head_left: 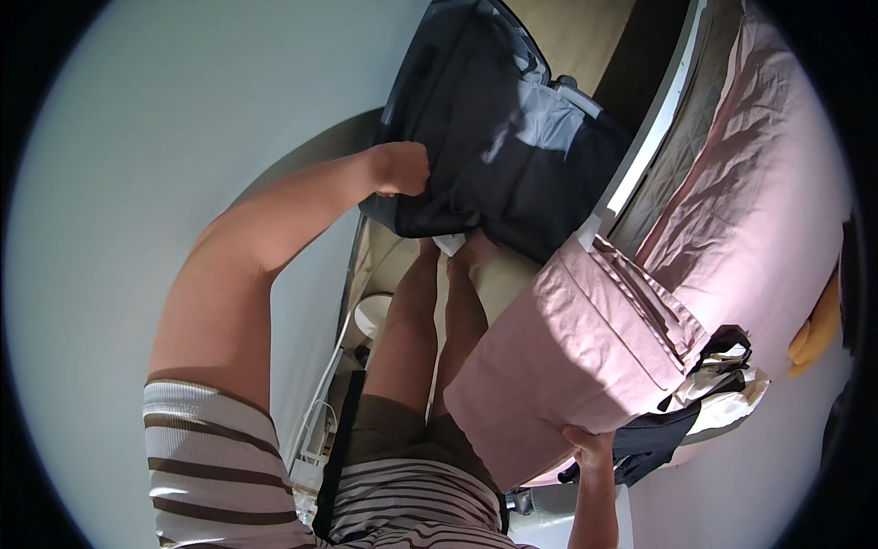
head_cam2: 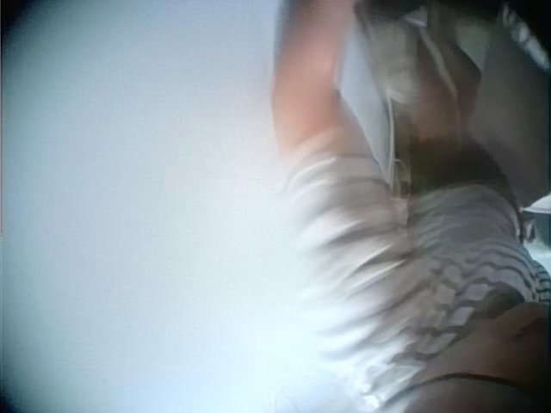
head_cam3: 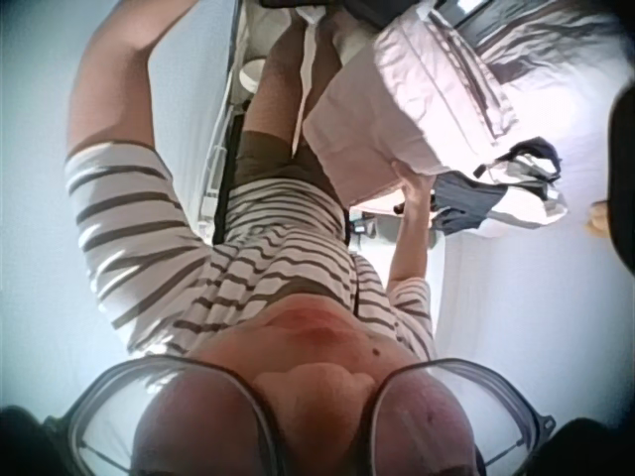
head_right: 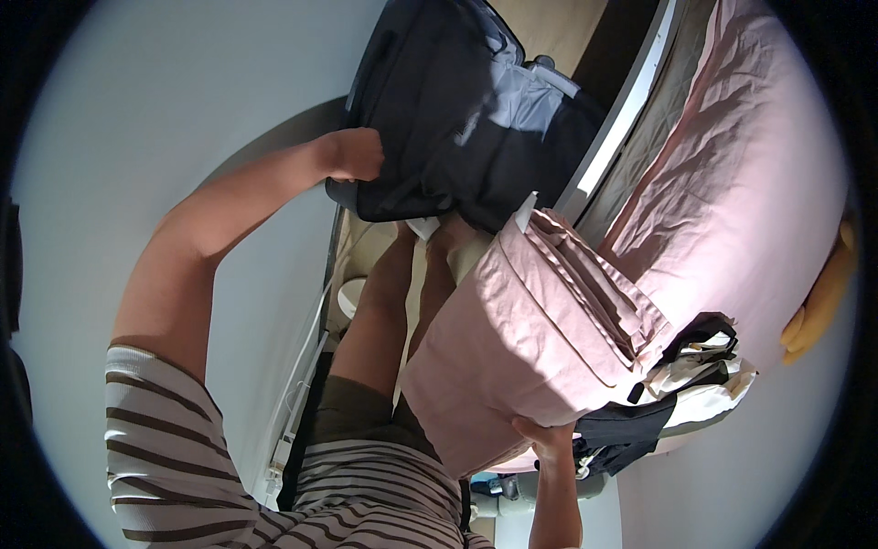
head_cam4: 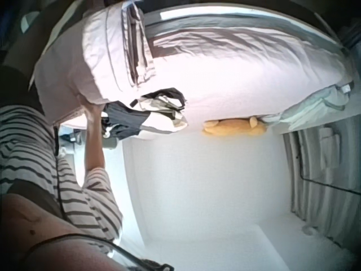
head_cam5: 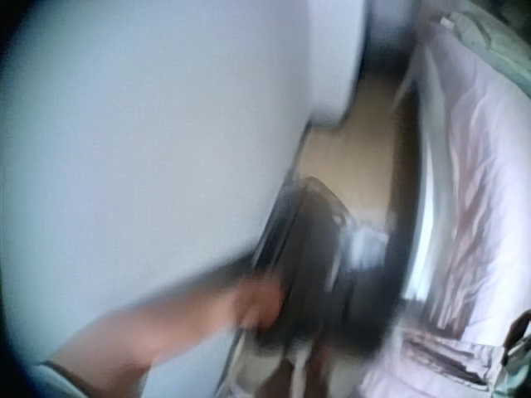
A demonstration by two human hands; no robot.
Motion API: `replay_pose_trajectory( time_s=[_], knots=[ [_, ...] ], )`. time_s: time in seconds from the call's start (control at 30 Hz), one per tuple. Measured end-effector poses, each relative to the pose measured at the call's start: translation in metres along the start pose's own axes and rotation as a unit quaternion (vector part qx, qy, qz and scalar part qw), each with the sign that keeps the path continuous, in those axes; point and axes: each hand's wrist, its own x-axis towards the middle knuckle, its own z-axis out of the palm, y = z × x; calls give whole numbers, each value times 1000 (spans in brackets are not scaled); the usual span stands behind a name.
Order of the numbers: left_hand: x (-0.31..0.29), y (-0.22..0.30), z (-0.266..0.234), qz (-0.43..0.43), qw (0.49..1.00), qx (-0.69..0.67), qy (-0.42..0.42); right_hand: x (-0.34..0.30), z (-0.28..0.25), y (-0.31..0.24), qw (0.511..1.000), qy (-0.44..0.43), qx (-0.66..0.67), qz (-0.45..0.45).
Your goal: The person folds a striped shirt and a pink garment on a bed, then places the folded items into a suitcase. The person handles the clothes by hand, smoothing and folding them before packing.
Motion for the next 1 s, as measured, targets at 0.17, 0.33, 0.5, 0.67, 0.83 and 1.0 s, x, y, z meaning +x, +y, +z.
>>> replay_pose_trajectory(
  time_s=[0.17,0.33,0.5,0.67,0.83,1.0],
  knots=[
    [-17,-1,-43,3,997,46,-65,-8,-5,1,999,-20,31,-18],
    [-33,2,-73,-25,992,37,-119,-25,-5,0,998,-7,53,-23],
    [-24,13,-57,-126,981,-76,-124,-24,-4,8,998,-17,58,-25],
    [18,37,-69,-119,973,-112,-164,-23,3,11,998,-25,51,-13],
    [76,44,-44,-243,923,-247,-165,-30,12,10,999,11,53,-4],
    [78,58,5,-335,882,-328,-49,-31,9,5,999,-11,47,15]
  ],
)
